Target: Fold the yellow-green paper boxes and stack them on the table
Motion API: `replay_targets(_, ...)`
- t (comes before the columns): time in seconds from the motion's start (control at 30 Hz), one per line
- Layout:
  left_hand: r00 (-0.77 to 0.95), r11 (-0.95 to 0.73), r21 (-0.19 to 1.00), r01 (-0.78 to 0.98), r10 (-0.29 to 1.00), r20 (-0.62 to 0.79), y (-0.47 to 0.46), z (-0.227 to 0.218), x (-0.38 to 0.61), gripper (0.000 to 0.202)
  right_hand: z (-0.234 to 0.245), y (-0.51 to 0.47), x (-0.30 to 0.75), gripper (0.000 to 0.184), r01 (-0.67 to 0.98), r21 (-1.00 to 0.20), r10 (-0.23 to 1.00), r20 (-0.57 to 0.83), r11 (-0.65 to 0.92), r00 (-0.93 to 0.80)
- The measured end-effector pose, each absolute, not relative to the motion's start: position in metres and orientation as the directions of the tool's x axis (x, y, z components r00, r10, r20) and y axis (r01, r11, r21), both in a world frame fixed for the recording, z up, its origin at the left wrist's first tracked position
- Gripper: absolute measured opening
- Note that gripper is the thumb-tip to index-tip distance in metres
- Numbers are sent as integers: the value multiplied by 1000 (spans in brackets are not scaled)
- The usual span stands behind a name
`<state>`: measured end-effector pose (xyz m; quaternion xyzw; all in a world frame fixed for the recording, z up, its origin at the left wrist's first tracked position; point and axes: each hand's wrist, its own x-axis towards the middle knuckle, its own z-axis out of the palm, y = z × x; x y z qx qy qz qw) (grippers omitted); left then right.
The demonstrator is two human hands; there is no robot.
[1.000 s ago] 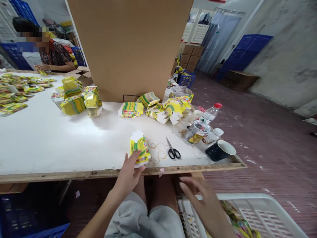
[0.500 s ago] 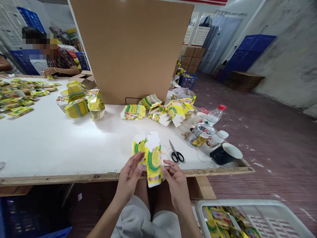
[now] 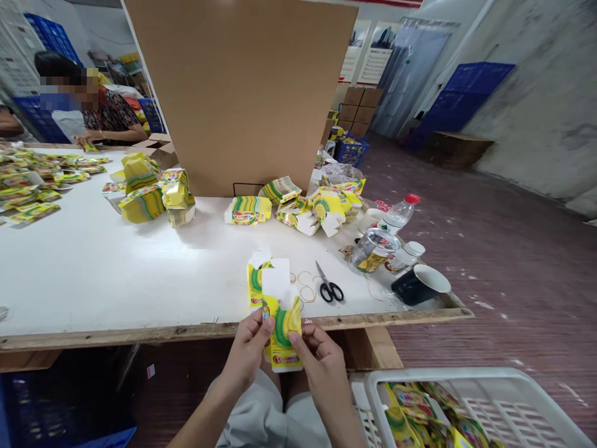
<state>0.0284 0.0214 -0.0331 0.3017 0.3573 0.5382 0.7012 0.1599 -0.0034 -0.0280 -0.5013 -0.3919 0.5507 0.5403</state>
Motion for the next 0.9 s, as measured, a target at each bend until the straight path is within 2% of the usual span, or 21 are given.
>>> replay_targets(0.17, 120, 155, 901, -406, 986, -115, 22, -33, 31, 50, -36, -5, 159, 31, -89, -995, 982, -66, -51, 179)
replay_targets(0.27, 108, 95, 927, -364, 992, -60, 20, -31, 26, 63, -35, -4, 163, 27, 28, -999, 988, -11, -15, 154)
replay_targets(0.33, 160, 75, 936, -343, 987, -20, 19, -28, 22, 62, -34, -4, 167, 26, 71, -997, 992, 26, 17, 123)
replay_targets(0.43, 294, 96, 937, -335, 956, 7, 16, -22, 16, 61, -31, -5, 173, 47, 53, -996, 992, 74, 69, 99)
replay_targets(0.5, 365, 132, 926, -354, 931, 7, 15, -18, 13, 65, -28, -5, 177, 54, 29, -996, 994, 88, 87, 68)
replay_targets(0.6, 432, 189, 905, -380, 902, -7, 15, -13, 10, 66, -20, -4, 182, 48, -3, -996, 995, 88, 88, 35)
replay_targets(0.83, 592, 320, 862, -393, 805, -29, 12, -15, 1, 45, -7, -5, 193, 24, -57, -998, 998, 25, 22, -50)
replay_targets(0.9, 611, 342, 848, -404, 791, -28, 10, -17, 2, 43, -7, -5, 196, 24, -37, -999, 997, -2, -5, -76)
